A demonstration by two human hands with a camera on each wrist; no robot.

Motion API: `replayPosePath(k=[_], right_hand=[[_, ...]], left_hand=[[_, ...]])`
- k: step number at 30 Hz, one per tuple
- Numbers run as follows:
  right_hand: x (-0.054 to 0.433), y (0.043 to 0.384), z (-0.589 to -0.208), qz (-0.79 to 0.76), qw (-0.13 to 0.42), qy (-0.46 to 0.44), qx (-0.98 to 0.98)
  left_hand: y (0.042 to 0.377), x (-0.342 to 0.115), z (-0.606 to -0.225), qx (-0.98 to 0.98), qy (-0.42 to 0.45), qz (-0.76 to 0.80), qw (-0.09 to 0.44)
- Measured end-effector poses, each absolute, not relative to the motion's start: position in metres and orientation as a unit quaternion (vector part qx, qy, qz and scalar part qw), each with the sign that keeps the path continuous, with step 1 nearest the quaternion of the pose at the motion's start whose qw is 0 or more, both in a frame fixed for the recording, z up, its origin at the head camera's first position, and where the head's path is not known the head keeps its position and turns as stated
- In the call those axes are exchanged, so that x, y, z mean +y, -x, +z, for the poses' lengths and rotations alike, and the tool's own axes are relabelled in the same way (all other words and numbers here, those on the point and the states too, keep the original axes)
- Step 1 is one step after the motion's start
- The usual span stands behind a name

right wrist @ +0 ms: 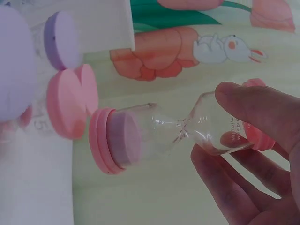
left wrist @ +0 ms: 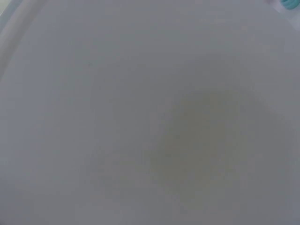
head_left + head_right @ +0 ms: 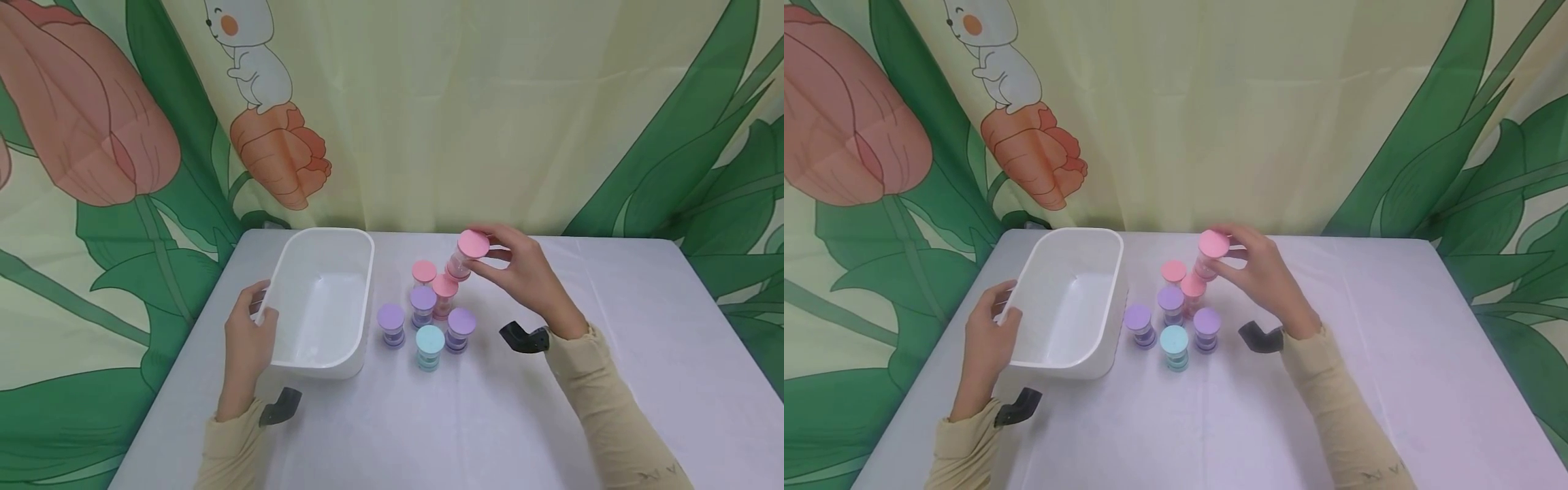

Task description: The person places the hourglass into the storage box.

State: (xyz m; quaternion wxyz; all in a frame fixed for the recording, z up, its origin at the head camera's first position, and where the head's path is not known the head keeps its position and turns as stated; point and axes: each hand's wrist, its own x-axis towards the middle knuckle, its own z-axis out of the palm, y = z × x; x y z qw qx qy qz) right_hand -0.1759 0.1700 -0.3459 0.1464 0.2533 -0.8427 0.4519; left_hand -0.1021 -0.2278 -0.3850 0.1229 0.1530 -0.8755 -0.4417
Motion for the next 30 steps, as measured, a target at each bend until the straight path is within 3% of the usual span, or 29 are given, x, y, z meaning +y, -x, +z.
replayPosePath(k=[30], right_hand=[[0.103,0.203,-0.323,0.506,0.097,-0.315,-0.797]], left_hand=[[0.1,-0.227,-0.383,-0.871,-0.155,-0.455,0.104]])
